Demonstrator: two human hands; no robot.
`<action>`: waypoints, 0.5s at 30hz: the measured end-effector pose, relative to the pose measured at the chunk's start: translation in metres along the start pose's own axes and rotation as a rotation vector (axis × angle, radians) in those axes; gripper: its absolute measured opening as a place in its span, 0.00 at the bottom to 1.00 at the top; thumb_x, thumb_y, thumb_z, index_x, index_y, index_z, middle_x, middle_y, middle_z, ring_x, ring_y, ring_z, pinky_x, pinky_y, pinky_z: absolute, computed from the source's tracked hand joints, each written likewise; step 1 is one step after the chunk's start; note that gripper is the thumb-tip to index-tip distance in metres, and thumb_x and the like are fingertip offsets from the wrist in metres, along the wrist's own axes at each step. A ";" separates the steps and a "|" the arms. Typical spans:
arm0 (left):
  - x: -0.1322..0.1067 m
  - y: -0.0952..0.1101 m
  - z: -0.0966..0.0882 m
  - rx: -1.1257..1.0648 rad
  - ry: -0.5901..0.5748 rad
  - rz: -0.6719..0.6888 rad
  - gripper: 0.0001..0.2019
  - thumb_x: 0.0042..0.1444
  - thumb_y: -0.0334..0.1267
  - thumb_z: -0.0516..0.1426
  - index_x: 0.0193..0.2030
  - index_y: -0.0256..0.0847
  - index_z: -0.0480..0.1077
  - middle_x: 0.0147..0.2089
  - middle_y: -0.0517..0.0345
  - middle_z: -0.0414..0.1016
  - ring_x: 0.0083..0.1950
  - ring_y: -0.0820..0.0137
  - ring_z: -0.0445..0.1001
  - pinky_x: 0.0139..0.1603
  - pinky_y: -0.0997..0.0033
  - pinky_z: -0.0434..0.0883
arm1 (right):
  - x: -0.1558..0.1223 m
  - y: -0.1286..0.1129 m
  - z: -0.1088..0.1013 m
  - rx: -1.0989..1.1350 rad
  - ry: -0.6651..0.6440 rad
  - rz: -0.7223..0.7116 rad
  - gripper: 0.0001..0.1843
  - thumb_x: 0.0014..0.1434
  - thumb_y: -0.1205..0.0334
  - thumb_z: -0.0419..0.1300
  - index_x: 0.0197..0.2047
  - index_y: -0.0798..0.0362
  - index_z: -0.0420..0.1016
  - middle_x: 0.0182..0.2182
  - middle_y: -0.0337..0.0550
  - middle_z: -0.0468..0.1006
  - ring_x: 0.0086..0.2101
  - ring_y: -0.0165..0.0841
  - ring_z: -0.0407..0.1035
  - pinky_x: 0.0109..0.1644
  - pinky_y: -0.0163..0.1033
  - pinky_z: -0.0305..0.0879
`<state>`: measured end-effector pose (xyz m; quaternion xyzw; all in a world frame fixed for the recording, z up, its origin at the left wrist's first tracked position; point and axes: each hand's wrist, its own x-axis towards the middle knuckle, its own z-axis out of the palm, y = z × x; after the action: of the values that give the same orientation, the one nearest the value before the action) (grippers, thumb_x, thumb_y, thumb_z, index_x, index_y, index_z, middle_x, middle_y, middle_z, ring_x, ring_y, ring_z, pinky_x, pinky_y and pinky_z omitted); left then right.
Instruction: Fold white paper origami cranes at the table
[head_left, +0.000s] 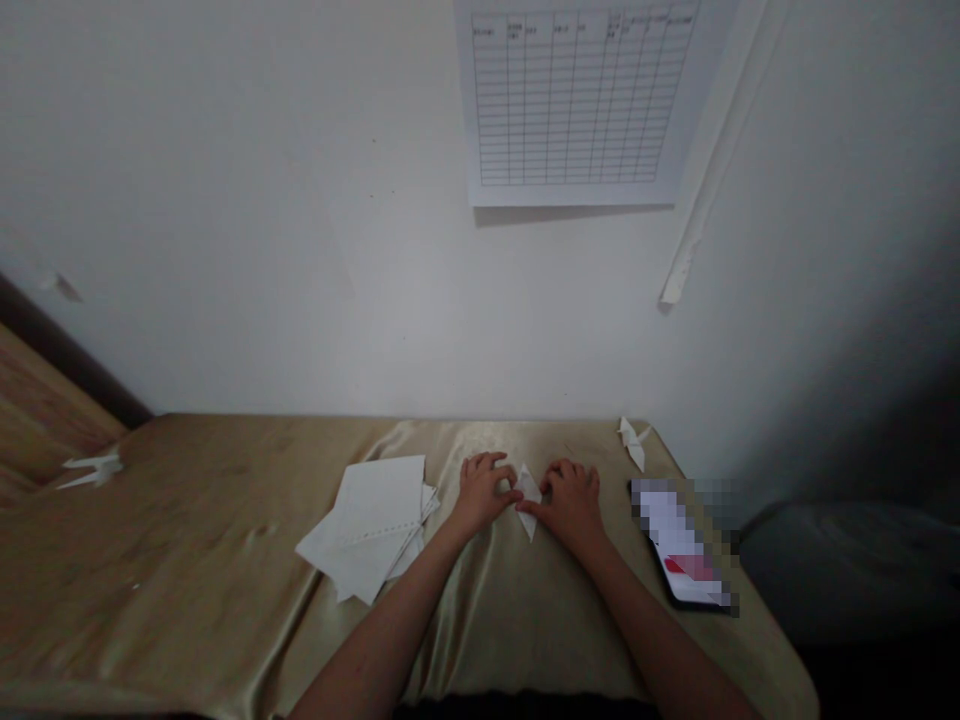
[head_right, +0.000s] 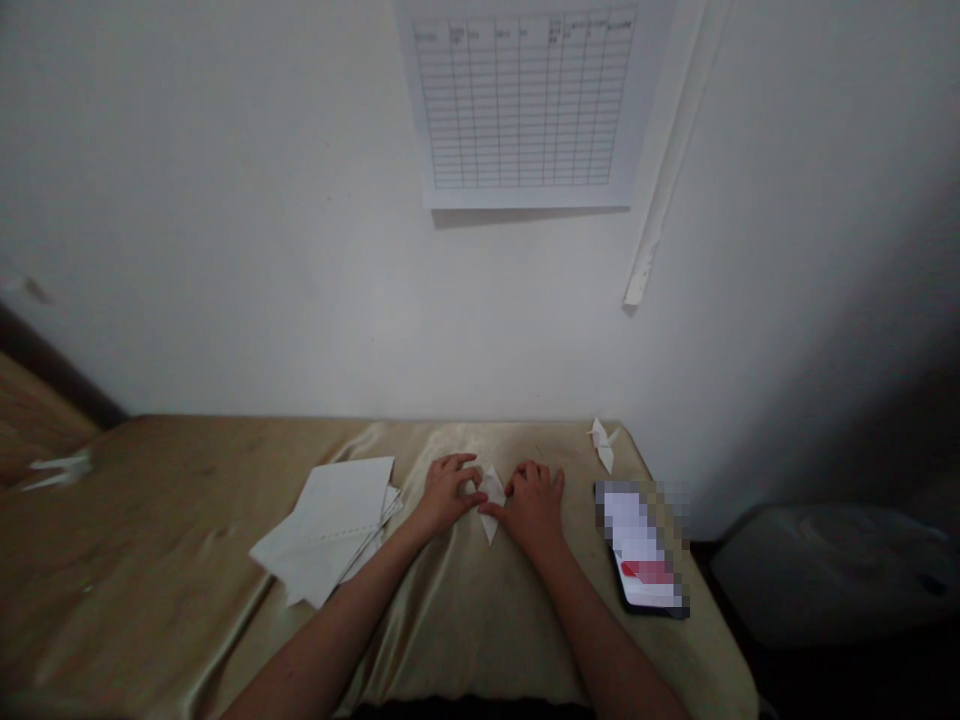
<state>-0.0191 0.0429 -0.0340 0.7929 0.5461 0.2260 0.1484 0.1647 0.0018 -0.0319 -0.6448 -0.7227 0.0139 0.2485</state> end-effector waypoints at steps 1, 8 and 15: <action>0.001 -0.001 0.000 -0.002 0.001 0.003 0.08 0.48 0.44 0.68 0.35 0.49 0.78 0.63 0.60 0.69 0.65 0.56 0.60 0.68 0.49 0.51 | 0.000 -0.001 0.000 -0.004 -0.001 0.002 0.27 0.53 0.32 0.60 0.33 0.50 0.77 0.45 0.49 0.74 0.50 0.47 0.63 0.64 0.65 0.40; 0.003 -0.003 -0.001 -0.009 0.008 -0.002 0.09 0.46 0.45 0.69 0.34 0.49 0.78 0.61 0.61 0.71 0.64 0.57 0.62 0.66 0.53 0.55 | 0.003 -0.004 -0.002 -0.009 -0.007 0.009 0.28 0.53 0.31 0.59 0.32 0.50 0.76 0.45 0.51 0.74 0.50 0.48 0.63 0.64 0.69 0.37; 0.002 -0.002 -0.001 -0.028 0.013 -0.013 0.08 0.46 0.44 0.69 0.33 0.49 0.78 0.61 0.61 0.71 0.65 0.56 0.61 0.67 0.52 0.54 | 0.005 -0.003 -0.002 -0.011 -0.033 0.005 0.29 0.50 0.30 0.60 0.31 0.51 0.76 0.45 0.50 0.73 0.51 0.48 0.63 0.64 0.70 0.35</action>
<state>-0.0204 0.0456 -0.0340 0.7855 0.5491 0.2380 0.1575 0.1628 0.0051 -0.0276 -0.6477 -0.7251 0.0209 0.2330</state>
